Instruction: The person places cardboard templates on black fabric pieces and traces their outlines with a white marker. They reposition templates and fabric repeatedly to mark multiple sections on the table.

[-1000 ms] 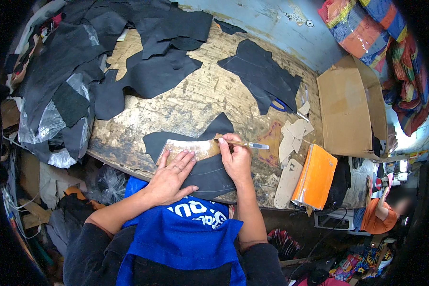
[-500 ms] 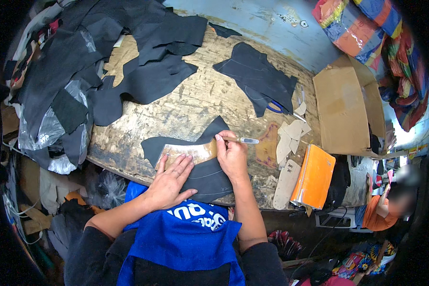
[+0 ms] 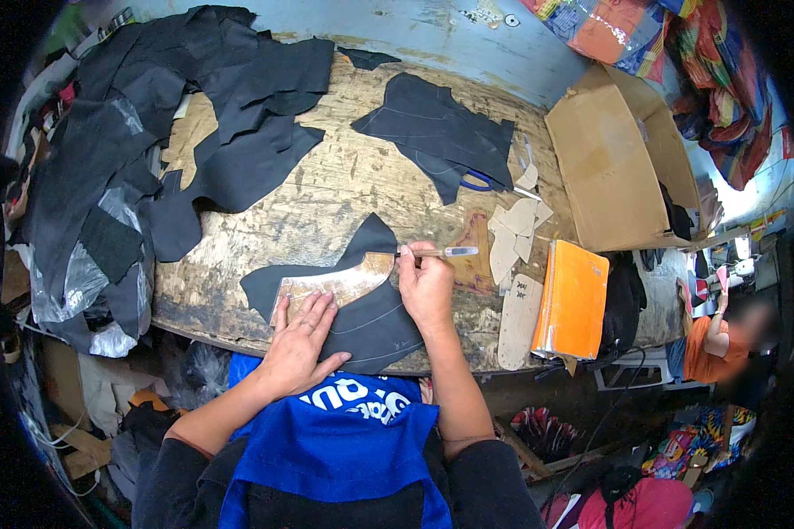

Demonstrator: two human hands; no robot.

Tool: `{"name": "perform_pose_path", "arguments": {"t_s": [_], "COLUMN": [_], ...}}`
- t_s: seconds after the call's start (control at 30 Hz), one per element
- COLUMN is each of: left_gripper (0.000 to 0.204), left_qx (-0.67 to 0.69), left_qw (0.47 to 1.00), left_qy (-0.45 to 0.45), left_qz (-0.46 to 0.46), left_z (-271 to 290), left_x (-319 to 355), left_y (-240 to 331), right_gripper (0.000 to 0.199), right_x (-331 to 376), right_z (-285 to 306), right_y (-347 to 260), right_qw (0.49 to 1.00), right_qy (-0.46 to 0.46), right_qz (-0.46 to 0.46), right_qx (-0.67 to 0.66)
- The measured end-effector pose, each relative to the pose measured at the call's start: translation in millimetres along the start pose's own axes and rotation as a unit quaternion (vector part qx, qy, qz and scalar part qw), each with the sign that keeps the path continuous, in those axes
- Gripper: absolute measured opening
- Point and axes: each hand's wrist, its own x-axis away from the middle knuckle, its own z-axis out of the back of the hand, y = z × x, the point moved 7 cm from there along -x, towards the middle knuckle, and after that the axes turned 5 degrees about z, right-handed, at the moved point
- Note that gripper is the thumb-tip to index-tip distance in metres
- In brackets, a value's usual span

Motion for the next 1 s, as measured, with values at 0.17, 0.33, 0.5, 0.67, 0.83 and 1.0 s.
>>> {"name": "perform_pose_path", "arguments": {"t_s": [0.17,0.33,0.5,0.67,0.83,1.0], "left_gripper": [0.073,0.059,0.038,0.061,0.077,0.075], "left_qx": [0.015,0.009,0.161,0.304,0.318,0.341], "left_qw": [1.0,1.0,0.987,0.932,0.931,0.907], "left_qy": [-0.002,0.005,0.004,-0.183,-0.175,-0.222], "left_qz": [0.001,0.003,0.013,0.07,0.043,0.106], "left_z": [0,9,42,43,45,35], "left_x": [0,-4,-31,-54,-62,-56], "left_y": [-1,-2,-21,-53,-58,-60], "right_gripper": [0.007,0.014,0.013,0.014,0.009,0.011], "right_x": [17,52,56,68,78,76], "right_z": [-9,-27,-37,-65,-102,-109], "right_y": [-49,-79,-82,-93,-105,-97], "right_qw": [0.945,0.896,0.912,0.882,0.896,0.929], "right_qy": [-0.049,-0.104,-0.12,-0.168,-0.234,-0.243], "right_qz": [0.235,0.33,0.312,0.363,0.363,0.279], "right_qx": [0.221,0.278,0.239,0.251,0.107,-0.014]}}
